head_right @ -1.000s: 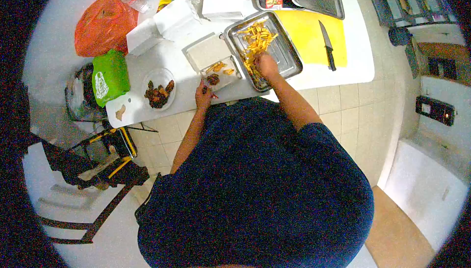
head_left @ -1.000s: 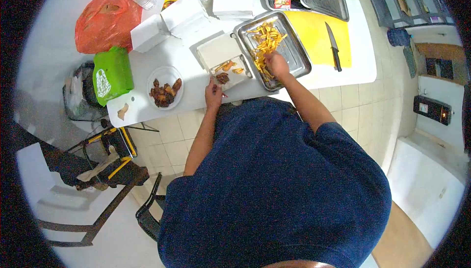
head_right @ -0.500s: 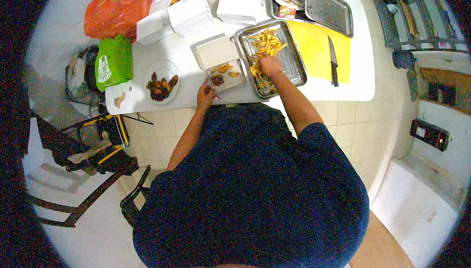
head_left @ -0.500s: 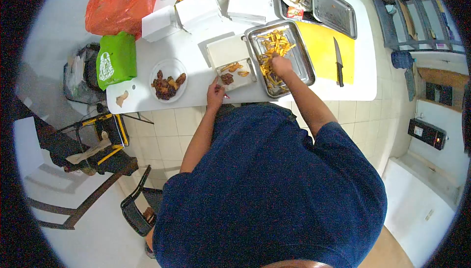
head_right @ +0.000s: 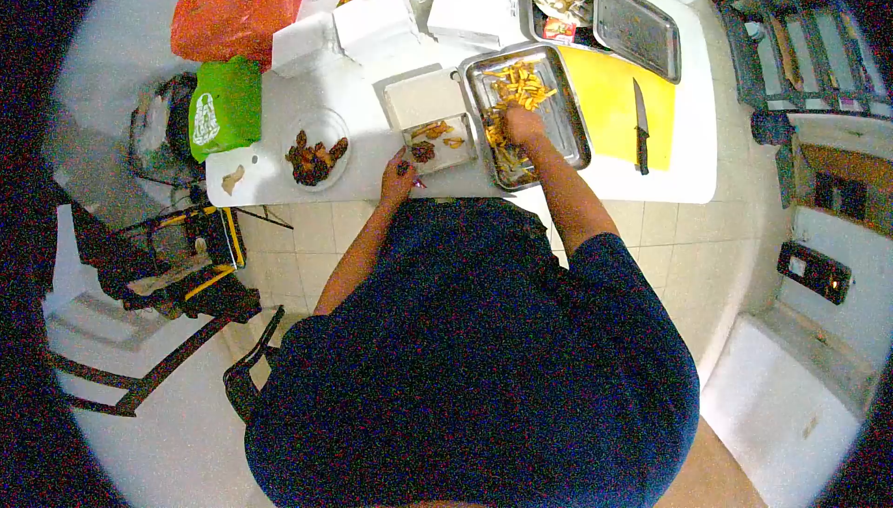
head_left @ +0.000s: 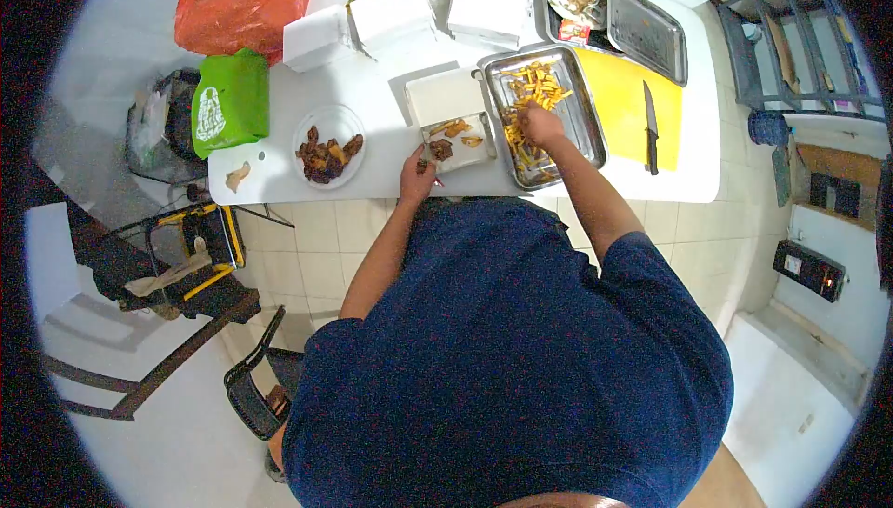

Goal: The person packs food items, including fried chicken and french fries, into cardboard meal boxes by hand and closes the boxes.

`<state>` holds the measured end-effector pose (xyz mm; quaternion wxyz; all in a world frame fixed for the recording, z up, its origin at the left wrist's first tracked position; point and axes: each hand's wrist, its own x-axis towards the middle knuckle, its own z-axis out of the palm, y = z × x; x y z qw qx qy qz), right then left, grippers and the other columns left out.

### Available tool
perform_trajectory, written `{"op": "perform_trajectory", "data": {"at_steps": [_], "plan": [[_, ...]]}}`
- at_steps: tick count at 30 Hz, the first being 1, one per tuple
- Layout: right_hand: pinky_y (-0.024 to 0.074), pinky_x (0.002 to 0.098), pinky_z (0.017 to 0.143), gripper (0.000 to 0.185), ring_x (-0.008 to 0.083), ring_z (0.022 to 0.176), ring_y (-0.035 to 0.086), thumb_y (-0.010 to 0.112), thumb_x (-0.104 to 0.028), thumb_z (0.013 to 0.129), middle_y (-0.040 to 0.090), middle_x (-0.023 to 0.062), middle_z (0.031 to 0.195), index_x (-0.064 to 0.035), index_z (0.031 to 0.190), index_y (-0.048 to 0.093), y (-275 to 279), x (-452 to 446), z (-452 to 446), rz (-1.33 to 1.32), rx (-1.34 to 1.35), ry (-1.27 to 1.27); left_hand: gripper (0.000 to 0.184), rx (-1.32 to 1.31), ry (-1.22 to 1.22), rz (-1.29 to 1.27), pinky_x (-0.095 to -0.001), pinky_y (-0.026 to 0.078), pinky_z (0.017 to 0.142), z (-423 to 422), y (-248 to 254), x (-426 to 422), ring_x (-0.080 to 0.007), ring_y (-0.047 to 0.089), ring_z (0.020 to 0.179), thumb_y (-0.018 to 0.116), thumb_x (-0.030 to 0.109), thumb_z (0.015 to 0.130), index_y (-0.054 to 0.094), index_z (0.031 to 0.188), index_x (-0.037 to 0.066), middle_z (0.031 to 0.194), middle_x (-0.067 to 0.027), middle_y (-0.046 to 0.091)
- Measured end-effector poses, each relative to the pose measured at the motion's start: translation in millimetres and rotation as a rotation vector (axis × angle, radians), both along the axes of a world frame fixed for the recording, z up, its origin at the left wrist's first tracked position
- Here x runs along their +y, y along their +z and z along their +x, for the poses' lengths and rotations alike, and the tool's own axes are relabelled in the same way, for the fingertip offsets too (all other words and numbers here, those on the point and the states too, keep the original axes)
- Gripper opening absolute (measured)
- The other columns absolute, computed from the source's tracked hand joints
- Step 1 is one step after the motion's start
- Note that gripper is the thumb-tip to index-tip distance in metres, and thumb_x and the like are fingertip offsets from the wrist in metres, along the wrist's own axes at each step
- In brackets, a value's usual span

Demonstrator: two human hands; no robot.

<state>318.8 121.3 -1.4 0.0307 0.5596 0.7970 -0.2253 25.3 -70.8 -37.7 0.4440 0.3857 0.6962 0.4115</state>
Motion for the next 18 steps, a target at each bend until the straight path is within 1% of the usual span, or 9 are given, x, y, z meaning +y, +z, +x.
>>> {"op": "perform_trajectory", "data": {"at_steps": [1, 4, 7, 8, 11, 12, 15, 16, 18], "plan": [[0.0526, 0.0407, 0.074, 0.023, 0.0307, 0.088, 0.065, 0.065, -0.015, 0.077, 0.063, 0.0155, 0.102, -0.0074, 0.099, 0.065, -4.1, -1.0, 0.1, 0.007, 0.046, -0.071, 0.055, 0.006, -0.01, -0.006, -0.0338, 0.052, 0.07, -1.2, 0.7, -0.2, -0.02, 0.06, 0.076, 0.066, 0.015, 0.083, 0.047, 0.134, 0.005, 0.092, -0.0137, 0.057], [0.0526, 0.0354, 0.075, 0.021, 0.0256, 0.083, 0.067, 0.067, -0.012, 0.076, 0.067, 0.0147, 0.094, -0.0045, 0.096, 0.067, -7.1, -6.7, 3.8, 0.063, 0.456, -0.182, 0.054, 0.047, -0.039, -0.034, -0.0334, 0.052, 0.072, -1.3, 5.4, -1.3, -0.0205, 0.06, 0.077, 0.066, 0.015, 0.083, 0.048, 0.133, 0.005, 0.093, -0.0142, 0.058], [0.0513, 0.0383, 0.075, 0.031, 0.0297, 0.08, 0.065, 0.076, -0.026, 0.074, 0.067, 0.0167, 0.09, -0.0008, 0.09, 0.067, -1.2, -19.0, -5.4, -0.082, 0.694, -0.162, 0.055, 0.116, -0.056, -0.043, -0.0335, 0.052, 0.074, 0.8, 12.4, 2.1, -0.0211, 0.06, 0.078, 0.066, 0.016, 0.083, 0.047, 0.133, 0.005, 0.091, -0.0141, 0.057], [0.0511, 0.0345, 0.073, 0.026, 0.0231, 0.076, 0.064, 0.076, -0.023, 0.074, 0.068, 0.0129, 0.085, -0.0004, 0.084, 0.068, 39.5, -32.3, -16.4, -0.069, 0.702, -0.135, 0.056, 0.122, -0.054, -0.026, -0.0335, 0.052, 0.074, 2.5, 16.3, 1.5, -0.0214, 0.06, 0.078, 0.066, 0.016, 0.083, 0.047, 0.134, 0.005, 0.091, -0.0142, 0.057], [0.0509, 0.0318, 0.071, 0.025, 0.0177, 0.072, 0.063, 0.075, -0.023, 0.075, 0.068, 0.0089, 0.08, -0.0008, 0.085, 0.069, 48.1, -45.1, -37.7, -0.303, 0.75, -0.192, 0.056, 0.15, -0.055, 0.011, -0.0336, 0.051, 0.074, 3.6, 24.3, 2.8, -0.022, 0.06, 0.079, 0.066, 0.017, 0.083, 0.046, 0.134, 0.004, 0.09, -0.0146, 0.057], [0.0508, 0.0298, 0.068, 0.024, 0.014, 0.069, 0.062, 0.074, -0.022, 0.076, 0.068, 0.0073, 0.076, -0.0011, 0.086, 0.07, 46.3, -49.0, -46.1, -0.353, 0.896, -0.23, 0.056, 0.162, -0.057, 0.019, -0.0337, 0.052, 0.074, 2.1, 19.1, 0.5, -0.0221, 0.06, 0.079, 0.066, 0.017, 0.083, 0.046, 0.134, 0.004, 0.09, -0.0147, 0.057], [0.0511, 0.0298, 0.066, 0.024, 0.0132, 0.068, 0.062, 0.074, -0.023, 0.076, 0.068, 0.0081, 0.076, -0.0008, 0.087, 0.071, 41.2, -51.9, -57.3, -0.336, 0.808, -0.168, 0.055, 0.104, -0.086, -0.015, -0.0335, 0.052, 0.075, -3.9, 7.5, -0.3, -0.0226, 0.061, 0.08, 0.065, 0.017, 0.083, 0.047, 0.134, 0.004, 0.092, -0.0157, 0.057], [0.0516, 0.0308, 0.065, 0.025, 0.0147, 0.068, 0.063, 0.073, -0.022, 0.077, 0.069, 0.0101, 0.076, -0.0002, 0.089, 0.071, 36.0, -50.7, -59.0, -0.349, 0.781, -0.141, 0.055, 0.095, -0.087, -0.018, -0.0336, 0.052, 0.075, -3.8, 6.8, -1.3, -0.0227, 0.061, 0.08, 0.065, 0.016, 0.083, 0.047, 0.134, 0.004, 0.092, -0.0157, 0.057], [0.0503, 0.0295, 0.066, 0.023, 0.0133, 0.07, 0.062, 0.073, -0.018, 0.077, 0.068, 0.0089, 0.077, 0.0003, 0.09, 0.07, 32.5, -53.8, -56.2, -0.318, 0.744, -0.152, 0.055, 0.078, -0.087, -0.021, -0.0338, 0.052, 0.075, -4.7, 1.9, -1.1, -0.0229, 0.061, 0.081, 0.065, 0.016, 0.083, 0.046, 0.134, 0.004, 0.092, -0.0158, 0.057]]}}
